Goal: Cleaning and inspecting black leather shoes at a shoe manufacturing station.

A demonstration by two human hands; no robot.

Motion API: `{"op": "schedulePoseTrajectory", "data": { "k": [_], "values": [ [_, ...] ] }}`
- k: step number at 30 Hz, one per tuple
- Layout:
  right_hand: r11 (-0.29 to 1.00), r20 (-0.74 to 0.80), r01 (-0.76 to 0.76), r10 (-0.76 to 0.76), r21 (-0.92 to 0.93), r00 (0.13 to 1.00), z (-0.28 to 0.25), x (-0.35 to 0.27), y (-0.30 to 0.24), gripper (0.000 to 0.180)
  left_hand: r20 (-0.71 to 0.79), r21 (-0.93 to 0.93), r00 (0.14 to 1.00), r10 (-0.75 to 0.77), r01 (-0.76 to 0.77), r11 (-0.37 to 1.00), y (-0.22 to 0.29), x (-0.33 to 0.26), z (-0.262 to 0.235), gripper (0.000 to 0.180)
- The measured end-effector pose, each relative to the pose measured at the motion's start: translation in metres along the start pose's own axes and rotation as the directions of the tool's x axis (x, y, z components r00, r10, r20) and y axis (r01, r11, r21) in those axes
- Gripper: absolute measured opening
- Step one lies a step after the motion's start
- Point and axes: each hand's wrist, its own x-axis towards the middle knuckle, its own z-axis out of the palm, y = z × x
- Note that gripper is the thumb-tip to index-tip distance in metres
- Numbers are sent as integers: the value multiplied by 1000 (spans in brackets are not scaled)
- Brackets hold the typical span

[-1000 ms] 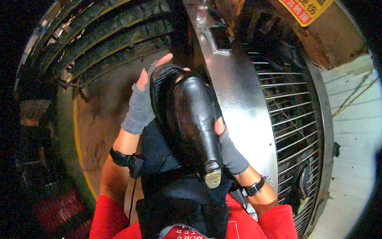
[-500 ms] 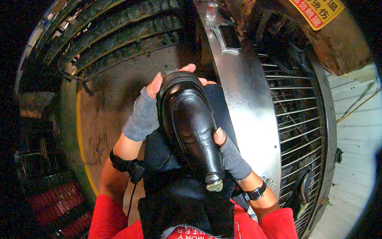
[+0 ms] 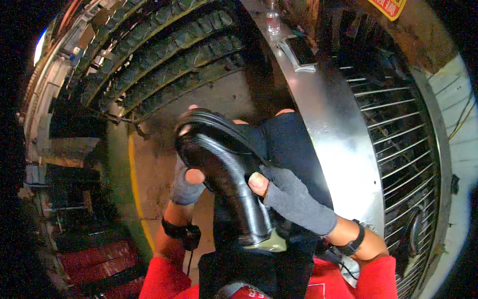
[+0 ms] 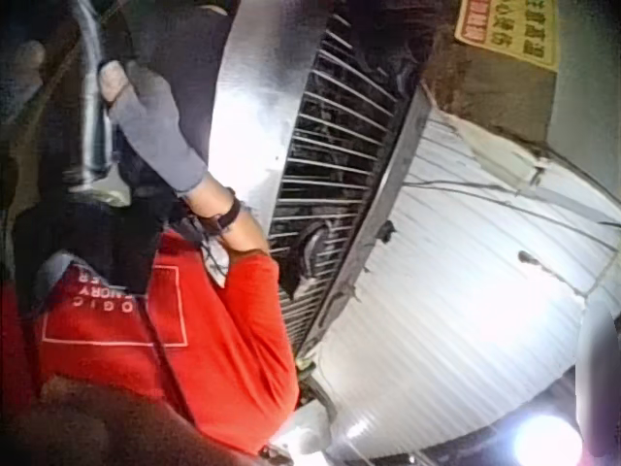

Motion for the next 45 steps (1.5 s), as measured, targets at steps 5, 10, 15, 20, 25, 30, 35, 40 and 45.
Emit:
{"op": "schedulePoseTrajectory", "data": {
  "k": [5, 10, 15, 20, 25, 30, 35, 40, 45],
  "values": [
    [815, -68, 222, -304, -535, 950, -21, 3, 14, 36, 2, -134, 994, 110, -109, 985, -35, -32, -35, 144],
    [851, 122, 347, -325, -394, 938, -22, 3, 16, 51, 346, -597, 926, -148, 339, 727, -26, -18, 7, 138],
    [808, 187, 441, -400, -389, 897, -43, -15, 33, 62, 211, -534, 924, -318, 382, 755, -28, -17, 23, 133],
    [834, 180, 345, -295, -431, 938, -83, -11, -9, 70, 157, -375, 974, -162, 211, 903, -22, 1, 25, 103],
    [669, -27, 560, -653, -489, 757, -67, 24, -82, 70, 295, 34, 956, -1, -10, 999, 18, 29, 69, 101],
    [665, 223, 560, -526, -493, 821, -79, 18, -87, 34, 263, 316, 964, -33, -54, 947, 17, 20, 84, 104],
    [857, -184, 500, -476, 125, 860, -57, -7, -35, 115, -2, 570, 979, 203, -166, 805, 62, 10, 71, 88],
    [950, -237, 38, -116, -308, 964, -39, -40, 4, 109, -356, 638, 872, 336, -36, 769, 40, 20, 84, 86],
    [978, -130, -207, 203, -14, 970, -79, -61, -16, 91, -163, 608, 986, 18, 86, 789, 20, -6, 83, 119]
  ]
}}
